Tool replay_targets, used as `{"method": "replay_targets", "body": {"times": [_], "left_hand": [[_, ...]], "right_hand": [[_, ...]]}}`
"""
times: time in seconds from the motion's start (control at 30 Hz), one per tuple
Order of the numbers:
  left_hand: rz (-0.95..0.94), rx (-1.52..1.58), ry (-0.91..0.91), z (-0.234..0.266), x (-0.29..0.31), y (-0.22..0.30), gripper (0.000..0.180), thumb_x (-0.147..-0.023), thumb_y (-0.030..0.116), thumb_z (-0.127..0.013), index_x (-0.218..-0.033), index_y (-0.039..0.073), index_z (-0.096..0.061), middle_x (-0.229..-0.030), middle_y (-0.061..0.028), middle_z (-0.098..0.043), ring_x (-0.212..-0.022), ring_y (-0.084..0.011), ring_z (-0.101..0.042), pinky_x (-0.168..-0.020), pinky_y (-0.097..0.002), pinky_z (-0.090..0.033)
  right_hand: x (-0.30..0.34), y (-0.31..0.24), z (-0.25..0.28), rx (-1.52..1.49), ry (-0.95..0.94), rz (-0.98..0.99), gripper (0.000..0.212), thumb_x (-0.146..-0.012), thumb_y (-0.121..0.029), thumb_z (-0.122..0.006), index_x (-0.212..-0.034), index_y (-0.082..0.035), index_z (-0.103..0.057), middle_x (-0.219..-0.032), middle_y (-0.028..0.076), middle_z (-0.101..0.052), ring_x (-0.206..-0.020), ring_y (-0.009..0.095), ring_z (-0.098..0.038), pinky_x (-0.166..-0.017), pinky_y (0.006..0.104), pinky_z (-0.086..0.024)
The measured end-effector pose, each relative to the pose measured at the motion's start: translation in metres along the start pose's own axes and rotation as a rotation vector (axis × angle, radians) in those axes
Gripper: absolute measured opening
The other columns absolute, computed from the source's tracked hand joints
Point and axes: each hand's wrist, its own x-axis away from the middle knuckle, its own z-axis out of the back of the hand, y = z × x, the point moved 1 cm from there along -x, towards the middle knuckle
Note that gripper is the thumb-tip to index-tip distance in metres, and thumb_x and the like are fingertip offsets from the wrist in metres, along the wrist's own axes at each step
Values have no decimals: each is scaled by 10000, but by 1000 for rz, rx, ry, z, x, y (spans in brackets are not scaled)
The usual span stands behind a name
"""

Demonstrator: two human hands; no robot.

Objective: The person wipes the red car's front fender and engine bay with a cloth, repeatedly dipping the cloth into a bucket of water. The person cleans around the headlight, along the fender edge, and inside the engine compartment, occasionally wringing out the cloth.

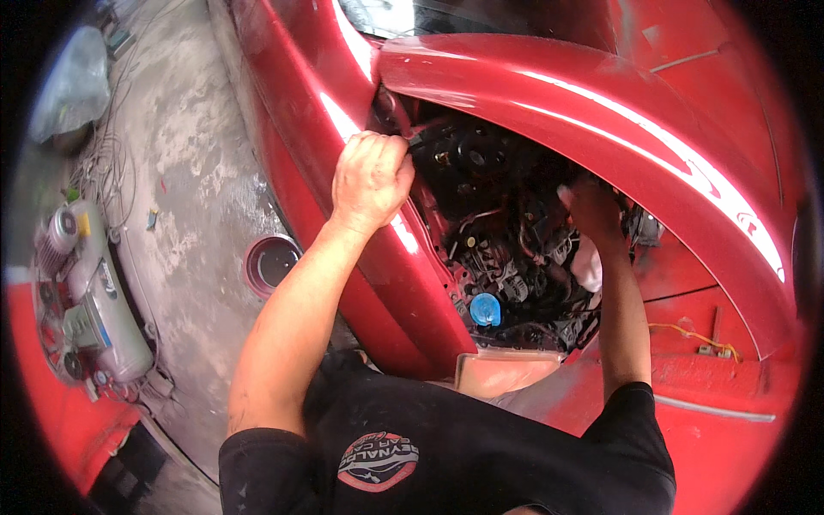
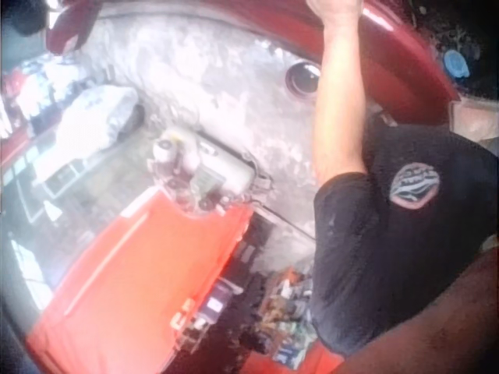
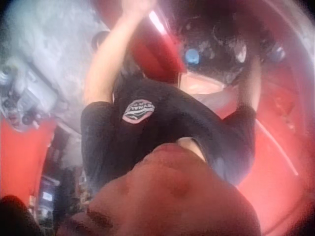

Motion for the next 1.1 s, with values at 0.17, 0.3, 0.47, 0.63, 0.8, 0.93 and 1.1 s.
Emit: {"method": "replay_targets", "body": {"times": [0.17, 0.3, 0.47, 0.63, 0.8, 0.93, 1.1], "left_hand": [[-41, -22, 27, 0, -4, 3, 150, -747, 60, -689, -871, 35, -607, -827, -149, -621, -846, -349, -619, -831, -445, -495], [-41, -20, -16, 0, -5, 2, 150, -774, 69, -679, -910, 27, -631, -858, -163, -637, -864, -372, -623, -825, -455, -488], [-4, 2, -64, -1, -4, 1, 146, -799, 72, -672, -937, 33, -644, -892, -166, -653, -885, -376, -630, -837, -459, -485], [-59, -1, 1, 0, -5, 2, 151, -769, 59, -682, -906, 28, -625, -857, -157, -638, -854, -361, -618, -828, -452, -494], [7, -21, -10, -3, -2, 2, 149, -760, 57, -686, -892, 31, -621, -839, -155, -633, -851, -358, -618, -829, -449, -494], [-12, -30, -21, -3, -2, 3, 137, -774, 68, -682, -894, 34, -626, -846, -159, -640, -852, -359, -621, -835, -451, -489], [-21, -49, -65, 1, -1, 6, 129, -829, 88, -659, -940, 27, -637, -910, -170, -660, -893, -379, -630, -839, -461, -485]], "right_hand": [[-19, -111, -53, -549, 27, 188, 381, -860, -57, -503, -1213, -56, -647, -1232, 210, -632, -1197, 393, -561, -1078, 477, -410], [-1, -149, -107, -354, 257, 241, 412, -854, -65, -548, -1260, -78, -618, -1294, 148, -590, -1206, 352, -542, -1077, 458, -412], [8, -118, -118, -311, 134, 172, 380, -852, -54, -551, -1209, -98, -673, -1234, 125, -648, -1079, 343, -616, -966, 437, -501], [-20, -90, -32, -190, 50, -252, 255, -944, -188, -541, -1080, -73, -723, -952, 151, -738, -896, 326, -712, -848, 415, -559], [-6, -66, -34, -601, 48, -320, 231, -950, -164, -545, -1063, -37, -701, -1085, 171, -709, -999, 327, -686, -905, 413, -542], [32, -122, -127, -433, 303, 83, 413, -731, 69, -578, -1125, -18, -669, -1233, 181, -620, -1231, 377, -555, -1025, 447, -475], [23, -55, -110, -474, 84, -330, 340, -839, -54, -555, -1163, -47, -659, -1237, 166, -619, -1168, 353, -589, -982, 410, -499]]}}
